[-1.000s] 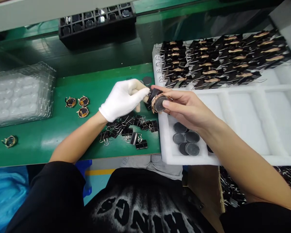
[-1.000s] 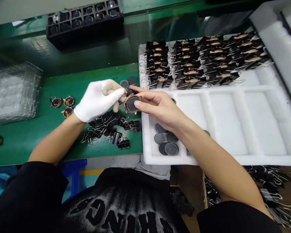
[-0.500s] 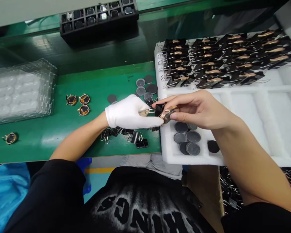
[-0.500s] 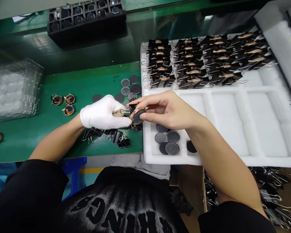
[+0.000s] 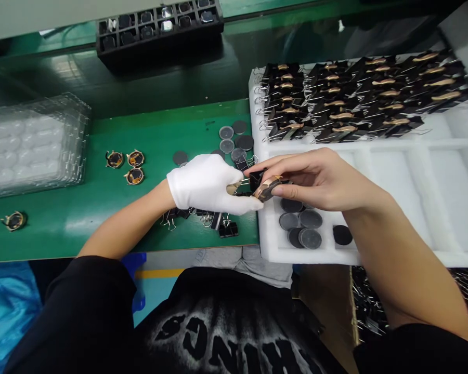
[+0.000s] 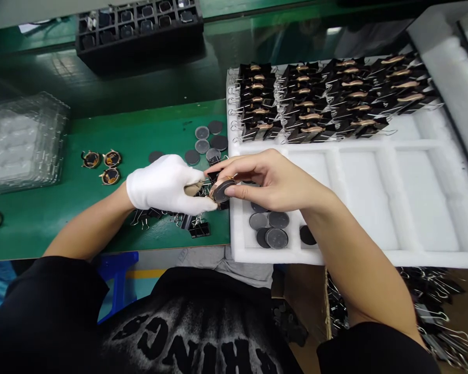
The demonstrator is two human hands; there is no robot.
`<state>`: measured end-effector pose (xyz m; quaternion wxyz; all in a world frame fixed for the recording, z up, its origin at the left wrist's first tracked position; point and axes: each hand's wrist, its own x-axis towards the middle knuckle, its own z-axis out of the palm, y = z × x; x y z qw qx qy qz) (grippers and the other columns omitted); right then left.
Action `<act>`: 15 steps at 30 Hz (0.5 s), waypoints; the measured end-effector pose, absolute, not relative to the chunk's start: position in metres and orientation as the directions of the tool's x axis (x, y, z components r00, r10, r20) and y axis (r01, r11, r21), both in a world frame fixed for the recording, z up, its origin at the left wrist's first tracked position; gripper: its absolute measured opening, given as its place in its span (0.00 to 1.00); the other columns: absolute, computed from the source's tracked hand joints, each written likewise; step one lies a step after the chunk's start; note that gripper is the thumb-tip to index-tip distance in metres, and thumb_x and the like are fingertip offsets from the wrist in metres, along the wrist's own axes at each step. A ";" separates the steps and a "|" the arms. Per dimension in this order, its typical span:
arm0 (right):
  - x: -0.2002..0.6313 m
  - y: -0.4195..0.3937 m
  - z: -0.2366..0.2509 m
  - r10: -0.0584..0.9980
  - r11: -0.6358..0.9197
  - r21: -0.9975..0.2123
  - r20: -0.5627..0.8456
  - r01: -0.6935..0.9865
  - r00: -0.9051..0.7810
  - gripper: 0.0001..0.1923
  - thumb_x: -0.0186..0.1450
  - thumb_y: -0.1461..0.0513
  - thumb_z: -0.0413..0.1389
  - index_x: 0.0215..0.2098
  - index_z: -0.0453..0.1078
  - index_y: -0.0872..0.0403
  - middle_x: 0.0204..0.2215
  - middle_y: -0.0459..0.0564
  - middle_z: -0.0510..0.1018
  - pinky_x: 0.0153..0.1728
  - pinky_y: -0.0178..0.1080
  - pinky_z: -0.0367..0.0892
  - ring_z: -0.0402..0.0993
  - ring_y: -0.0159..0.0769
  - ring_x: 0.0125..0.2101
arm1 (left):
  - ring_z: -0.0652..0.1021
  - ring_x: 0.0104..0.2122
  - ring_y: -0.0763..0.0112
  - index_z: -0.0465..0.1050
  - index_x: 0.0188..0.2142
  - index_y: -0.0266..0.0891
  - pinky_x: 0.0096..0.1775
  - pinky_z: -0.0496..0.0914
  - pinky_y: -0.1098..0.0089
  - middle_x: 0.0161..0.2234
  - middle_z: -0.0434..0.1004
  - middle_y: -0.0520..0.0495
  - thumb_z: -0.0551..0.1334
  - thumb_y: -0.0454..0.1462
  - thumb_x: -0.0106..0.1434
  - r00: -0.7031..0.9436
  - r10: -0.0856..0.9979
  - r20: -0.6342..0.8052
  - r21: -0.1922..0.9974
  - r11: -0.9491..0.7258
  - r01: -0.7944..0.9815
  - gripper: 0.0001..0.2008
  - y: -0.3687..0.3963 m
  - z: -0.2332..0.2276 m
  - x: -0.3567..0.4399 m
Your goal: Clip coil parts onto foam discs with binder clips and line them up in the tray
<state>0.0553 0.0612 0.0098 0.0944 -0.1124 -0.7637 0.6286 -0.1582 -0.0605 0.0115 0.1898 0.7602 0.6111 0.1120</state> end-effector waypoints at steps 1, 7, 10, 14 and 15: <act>0.056 0.061 0.010 0.300 0.181 -0.982 0.006 0.051 -0.954 0.05 0.67 0.56 0.66 0.39 0.85 0.44 0.48 0.49 0.85 0.49 0.48 0.80 0.79 0.51 0.56 | 0.55 0.17 0.76 0.52 0.17 0.42 0.24 0.50 0.67 0.14 0.50 0.55 0.57 0.62 0.59 0.222 0.973 -0.063 0.439 -0.172 0.882 0.30 -0.060 0.011 -0.159; 0.046 0.056 0.008 0.646 -0.123 -0.992 -0.052 -0.037 -0.762 0.10 0.63 0.52 0.71 0.39 0.82 0.46 0.50 0.49 0.83 0.58 0.50 0.75 0.78 0.47 0.55 | 0.56 0.19 0.77 0.53 0.20 0.42 0.25 0.54 0.69 0.16 0.52 0.58 0.59 0.52 0.61 0.112 0.993 0.025 0.526 -0.108 0.843 0.23 -0.056 0.008 -0.167; 0.039 0.052 0.001 0.704 -0.299 -0.953 -0.188 -0.045 -0.685 0.13 0.63 0.49 0.71 0.39 0.79 0.45 0.44 0.46 0.84 0.57 0.49 0.76 0.79 0.44 0.52 | 0.54 0.20 0.78 0.53 0.21 0.42 0.25 0.55 0.71 0.17 0.50 0.59 0.59 0.50 0.64 0.105 0.992 0.062 0.594 -0.122 0.795 0.23 -0.054 0.007 -0.169; 0.035 0.050 -0.010 0.733 -0.288 -0.955 -0.174 -0.069 -0.657 0.12 0.63 0.49 0.70 0.36 0.77 0.45 0.43 0.44 0.83 0.56 0.48 0.75 0.79 0.42 0.52 | 0.56 0.21 0.78 0.54 0.22 0.42 0.25 0.56 0.72 0.18 0.52 0.59 0.60 0.48 0.66 0.109 0.994 0.010 0.662 -0.088 0.744 0.22 -0.054 0.007 -0.167; 0.035 0.049 -0.011 0.739 -0.270 -0.961 -0.162 -0.067 -0.655 0.13 0.63 0.48 0.70 0.36 0.77 0.45 0.44 0.44 0.83 0.55 0.48 0.75 0.78 0.42 0.53 | 0.56 0.21 0.79 0.55 0.22 0.42 0.25 0.57 0.72 0.18 0.52 0.58 0.60 0.48 0.67 0.108 0.994 -0.011 0.674 -0.073 0.735 0.22 -0.054 0.008 -0.166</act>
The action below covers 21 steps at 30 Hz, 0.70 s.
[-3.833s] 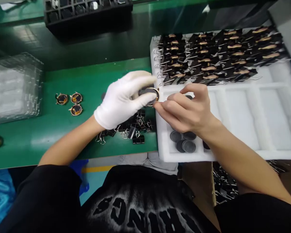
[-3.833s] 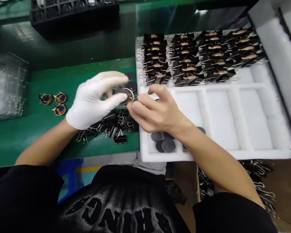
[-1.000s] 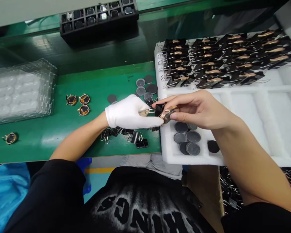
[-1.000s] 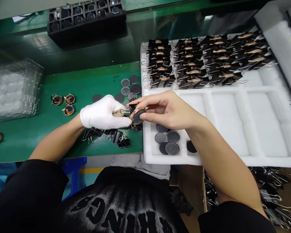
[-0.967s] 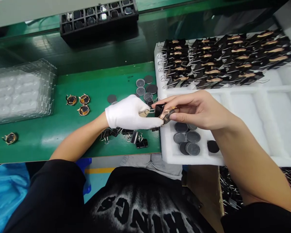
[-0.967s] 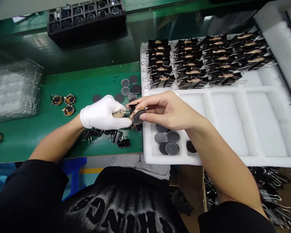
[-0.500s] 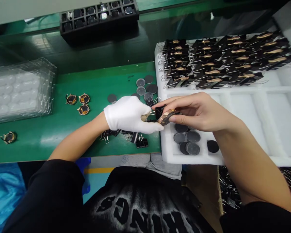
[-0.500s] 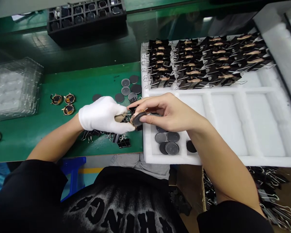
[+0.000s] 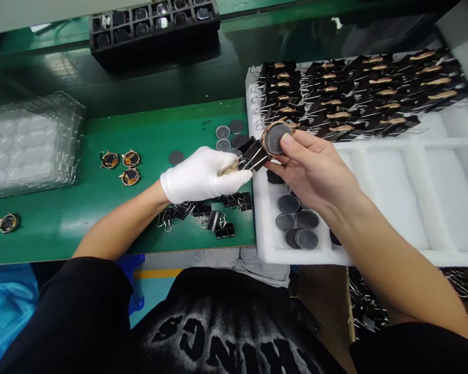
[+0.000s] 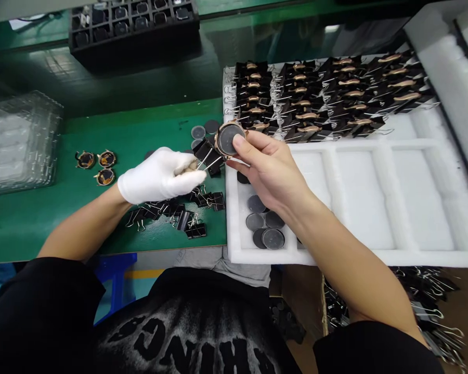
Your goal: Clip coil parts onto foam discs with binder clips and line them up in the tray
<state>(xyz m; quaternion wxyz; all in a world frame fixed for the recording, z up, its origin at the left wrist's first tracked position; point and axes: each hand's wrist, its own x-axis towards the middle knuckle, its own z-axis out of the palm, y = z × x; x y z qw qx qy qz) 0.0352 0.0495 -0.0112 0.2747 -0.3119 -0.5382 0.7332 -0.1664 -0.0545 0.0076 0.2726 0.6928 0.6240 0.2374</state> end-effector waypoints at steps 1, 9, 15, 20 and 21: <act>0.035 0.049 -0.012 0.745 -0.251 -0.966 -0.152 -0.062 -0.650 0.13 0.63 0.48 0.70 0.37 0.77 0.45 0.45 0.44 0.82 0.55 0.48 0.76 0.78 0.42 0.53 | 0.56 0.20 0.79 0.55 0.22 0.42 0.25 0.57 0.73 0.18 0.52 0.58 0.60 0.48 0.67 0.109 0.994 -0.029 0.685 -0.060 0.727 0.23 -0.055 0.008 -0.166; 0.033 0.045 -0.010 0.766 -0.213 -0.974 -0.115 -0.081 -0.633 0.15 0.62 0.46 0.70 0.38 0.77 0.44 0.47 0.44 0.82 0.53 0.46 0.76 0.77 0.42 0.55 | 0.55 0.20 0.79 0.54 0.22 0.42 0.23 0.55 0.73 0.19 0.52 0.58 0.59 0.50 0.68 0.112 0.992 -0.054 0.719 -0.040 0.694 0.24 -0.055 0.007 -0.165; 0.030 0.039 -0.010 0.739 -0.244 -0.965 -0.124 -0.091 -0.662 0.17 0.60 0.46 0.71 0.41 0.78 0.43 0.43 0.46 0.83 0.51 0.49 0.77 0.76 0.45 0.55 | 0.57 0.19 0.79 0.55 0.22 0.42 0.23 0.56 0.72 0.18 0.54 0.58 0.57 0.49 0.69 0.109 0.993 -0.055 0.700 -0.039 0.713 0.23 -0.056 0.008 -0.162; 0.028 0.040 -0.014 0.737 -0.288 -0.952 -0.148 -0.108 -0.660 0.19 0.61 0.44 0.70 0.42 0.77 0.43 0.46 0.46 0.82 0.51 0.48 0.77 0.77 0.44 0.55 | 0.64 0.20 0.76 0.63 0.25 0.41 0.26 0.61 0.71 0.18 0.63 0.56 0.53 0.52 0.73 0.176 0.982 -0.074 0.657 -0.085 0.749 0.23 -0.054 0.016 -0.172; 0.028 0.042 -0.013 0.743 -0.296 -0.948 -0.154 -0.114 -0.652 0.19 0.61 0.44 0.69 0.42 0.76 0.44 0.47 0.46 0.82 0.50 0.47 0.77 0.77 0.45 0.55 | 0.67 0.20 0.76 0.67 0.28 0.40 0.27 0.63 0.71 0.19 0.67 0.55 0.49 0.52 0.74 0.204 0.975 -0.092 0.657 -0.095 0.748 0.24 -0.052 0.017 -0.175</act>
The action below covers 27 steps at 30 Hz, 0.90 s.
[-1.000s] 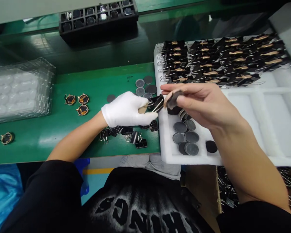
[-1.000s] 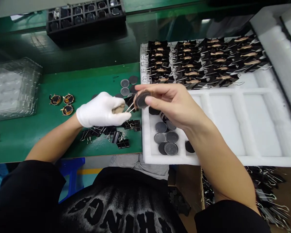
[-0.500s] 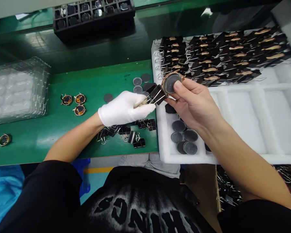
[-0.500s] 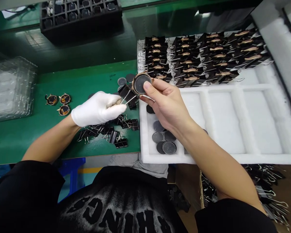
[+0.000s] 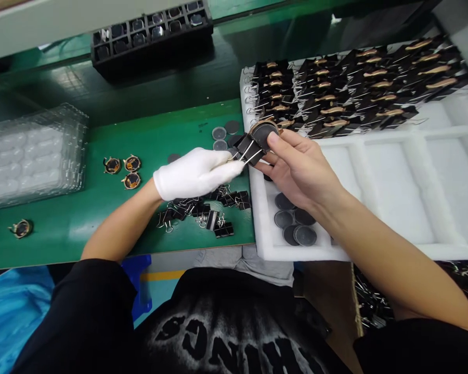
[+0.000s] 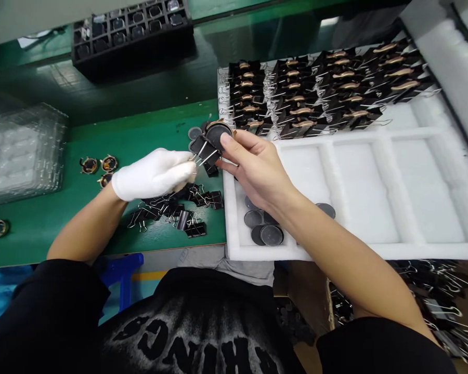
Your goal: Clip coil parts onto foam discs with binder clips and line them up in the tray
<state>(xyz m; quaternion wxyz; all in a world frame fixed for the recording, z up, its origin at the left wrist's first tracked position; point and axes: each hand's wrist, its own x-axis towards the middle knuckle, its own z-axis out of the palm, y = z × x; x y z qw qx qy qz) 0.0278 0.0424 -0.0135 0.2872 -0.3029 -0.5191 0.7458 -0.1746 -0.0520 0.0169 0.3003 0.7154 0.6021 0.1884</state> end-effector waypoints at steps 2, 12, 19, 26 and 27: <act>0.029 0.050 -0.013 0.773 -0.314 -0.937 -0.158 -0.154 -0.615 0.19 0.62 0.44 0.68 0.43 0.75 0.44 0.47 0.45 0.81 0.48 0.45 0.77 0.77 0.45 0.55 | 0.72 0.22 0.73 0.74 0.34 0.39 0.31 0.66 0.70 0.22 0.74 0.52 0.47 0.52 0.76 0.183 0.979 -0.089 0.590 -0.097 0.802 0.26 -0.044 0.017 -0.179; 0.034 0.084 -0.025 0.775 -0.454 -0.860 -0.252 -0.233 -0.580 0.16 0.63 0.48 0.64 0.41 0.71 0.48 0.41 0.47 0.79 0.46 0.43 0.78 0.78 0.39 0.44 | 0.80 0.36 0.66 0.80 0.47 0.44 0.36 0.64 0.69 0.41 0.85 0.48 0.60 0.47 0.71 0.364 0.921 -0.139 0.131 -0.347 0.929 0.14 0.008 -0.002 -0.176; 0.035 0.079 -0.014 0.757 -0.495 -0.825 -0.255 -0.273 -0.602 0.12 0.61 0.54 0.66 0.39 0.73 0.48 0.37 0.46 0.79 0.45 0.45 0.78 0.78 0.37 0.38 | 0.76 0.28 0.65 0.80 0.47 0.42 0.30 0.55 0.67 0.31 0.81 0.48 0.60 0.54 0.69 0.296 0.936 -0.191 0.057 -0.291 0.955 0.21 0.003 -0.002 -0.177; 0.032 0.080 -0.013 0.756 -0.557 -0.771 -0.317 -0.309 -0.573 0.06 0.62 0.60 0.65 0.36 0.75 0.52 0.34 0.46 0.78 0.37 0.39 0.78 0.74 0.33 0.32 | 0.72 0.25 0.70 0.80 0.44 0.42 0.29 0.56 0.69 0.29 0.80 0.51 0.61 0.51 0.69 0.387 0.893 -0.230 0.246 -0.331 0.911 0.18 0.003 -0.010 -0.167; 0.033 0.081 -0.013 0.748 -0.569 -0.763 -0.325 -0.306 -0.579 0.05 0.62 0.60 0.65 0.36 0.75 0.52 0.34 0.46 0.78 0.37 0.39 0.78 0.73 0.32 0.32 | 0.71 0.24 0.71 0.80 0.41 0.41 0.28 0.55 0.69 0.28 0.79 0.51 0.61 0.50 0.68 0.398 0.889 -0.227 0.253 -0.341 0.905 0.17 0.004 -0.012 -0.168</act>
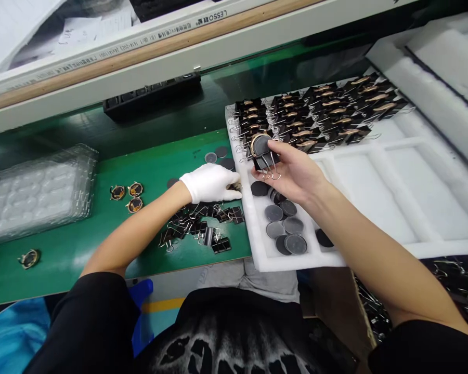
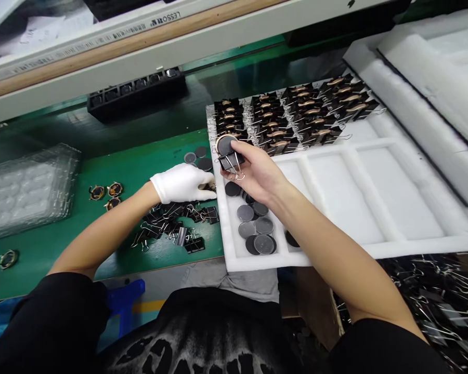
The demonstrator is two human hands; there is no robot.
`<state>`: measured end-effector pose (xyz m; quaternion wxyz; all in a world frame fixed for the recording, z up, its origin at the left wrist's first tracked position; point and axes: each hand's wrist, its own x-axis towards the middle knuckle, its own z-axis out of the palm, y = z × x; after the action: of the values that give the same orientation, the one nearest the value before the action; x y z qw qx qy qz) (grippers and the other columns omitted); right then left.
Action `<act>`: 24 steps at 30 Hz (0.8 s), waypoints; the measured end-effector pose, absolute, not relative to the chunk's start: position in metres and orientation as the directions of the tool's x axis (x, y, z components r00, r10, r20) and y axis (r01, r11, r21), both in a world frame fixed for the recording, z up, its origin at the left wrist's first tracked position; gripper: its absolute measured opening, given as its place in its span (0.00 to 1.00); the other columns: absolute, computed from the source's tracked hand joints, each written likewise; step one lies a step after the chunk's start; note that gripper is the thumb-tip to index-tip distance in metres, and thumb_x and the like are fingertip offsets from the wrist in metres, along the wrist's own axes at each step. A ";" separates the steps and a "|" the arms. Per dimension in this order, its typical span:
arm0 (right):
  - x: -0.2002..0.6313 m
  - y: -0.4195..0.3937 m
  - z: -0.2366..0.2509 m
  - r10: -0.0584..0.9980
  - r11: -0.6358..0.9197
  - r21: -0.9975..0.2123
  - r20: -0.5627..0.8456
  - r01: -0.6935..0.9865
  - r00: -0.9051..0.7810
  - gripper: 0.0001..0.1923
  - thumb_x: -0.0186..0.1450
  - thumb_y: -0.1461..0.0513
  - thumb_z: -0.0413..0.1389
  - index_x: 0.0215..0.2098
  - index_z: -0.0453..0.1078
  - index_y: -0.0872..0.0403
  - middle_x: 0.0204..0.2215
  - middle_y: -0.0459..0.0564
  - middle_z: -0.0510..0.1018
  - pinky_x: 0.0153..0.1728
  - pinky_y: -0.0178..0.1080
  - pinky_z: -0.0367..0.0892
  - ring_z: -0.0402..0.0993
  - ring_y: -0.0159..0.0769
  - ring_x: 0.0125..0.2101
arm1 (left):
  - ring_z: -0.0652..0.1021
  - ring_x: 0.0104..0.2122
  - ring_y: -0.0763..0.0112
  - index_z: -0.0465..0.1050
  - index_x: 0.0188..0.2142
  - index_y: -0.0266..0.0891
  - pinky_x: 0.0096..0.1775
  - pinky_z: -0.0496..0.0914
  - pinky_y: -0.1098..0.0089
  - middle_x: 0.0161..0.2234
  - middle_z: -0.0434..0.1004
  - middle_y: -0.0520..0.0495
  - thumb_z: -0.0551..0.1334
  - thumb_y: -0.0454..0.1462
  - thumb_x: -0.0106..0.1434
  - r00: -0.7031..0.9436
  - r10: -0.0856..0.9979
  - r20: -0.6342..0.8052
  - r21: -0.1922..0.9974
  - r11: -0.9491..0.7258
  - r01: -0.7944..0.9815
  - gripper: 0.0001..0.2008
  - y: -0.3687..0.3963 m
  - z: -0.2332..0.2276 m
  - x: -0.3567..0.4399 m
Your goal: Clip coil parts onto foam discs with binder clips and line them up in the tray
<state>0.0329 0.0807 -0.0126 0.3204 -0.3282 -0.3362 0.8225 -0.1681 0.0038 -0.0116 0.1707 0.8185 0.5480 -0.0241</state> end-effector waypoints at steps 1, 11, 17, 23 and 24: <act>0.035 0.081 -0.012 0.736 -0.574 -0.763 -0.322 -0.297 -0.595 0.05 0.62 0.60 0.65 0.37 0.76 0.51 0.35 0.45 0.78 0.36 0.39 0.78 0.73 0.32 0.32 | 0.70 0.23 0.72 0.80 0.37 0.40 0.28 0.55 0.69 0.26 0.77 0.52 0.62 0.48 0.68 0.400 0.893 -0.207 0.268 -0.341 0.901 0.15 0.004 -0.012 -0.170; 0.047 0.066 -0.009 0.474 0.179 -0.984 0.090 -0.004 -0.876 0.10 0.71 0.54 0.61 0.45 0.82 0.49 0.61 0.53 0.77 0.67 0.55 0.62 0.61 0.48 0.70 | 0.77 0.22 0.74 0.76 0.37 0.36 0.31 0.71 0.72 0.25 0.81 0.49 0.58 0.50 0.72 -0.154 0.986 0.057 0.859 0.030 0.511 0.20 -0.040 0.010 -0.175; 0.042 0.052 -0.009 0.384 0.362 -0.924 0.271 -0.126 -0.883 0.09 0.73 0.61 0.57 0.46 0.80 0.51 0.56 0.55 0.80 0.61 0.49 0.69 0.77 0.41 0.57 | 0.71 0.23 0.74 0.74 0.35 0.39 0.29 0.62 0.72 0.23 0.74 0.55 0.65 0.50 0.64 -0.022 0.995 0.102 0.500 -0.032 0.865 0.16 -0.050 0.019 -0.181; 0.049 0.057 0.001 0.098 0.394 -0.895 0.267 -0.209 -0.959 0.08 0.74 0.64 0.59 0.48 0.80 0.53 0.58 0.56 0.78 0.57 0.44 0.71 0.77 0.39 0.56 | 0.62 0.23 0.77 0.67 0.32 0.41 0.27 0.55 0.73 0.22 0.63 0.60 0.65 0.47 0.62 0.290 0.940 -0.179 0.514 -0.163 0.842 0.13 -0.050 0.020 -0.192; 0.050 0.058 0.002 0.076 0.404 -0.892 0.252 -0.201 -0.965 0.08 0.74 0.64 0.59 0.48 0.80 0.53 0.58 0.56 0.78 0.57 0.43 0.71 0.77 0.39 0.56 | 0.59 0.23 0.77 0.65 0.29 0.41 0.27 0.54 0.73 0.22 0.60 0.59 0.65 0.48 0.62 0.318 0.929 -0.187 0.513 -0.184 0.838 0.15 -0.050 0.018 -0.191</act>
<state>0.0499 0.0580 0.0021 0.1271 0.0379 -0.8281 0.5447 -0.1914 -0.0499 0.0176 0.2724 0.7648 0.5779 0.0838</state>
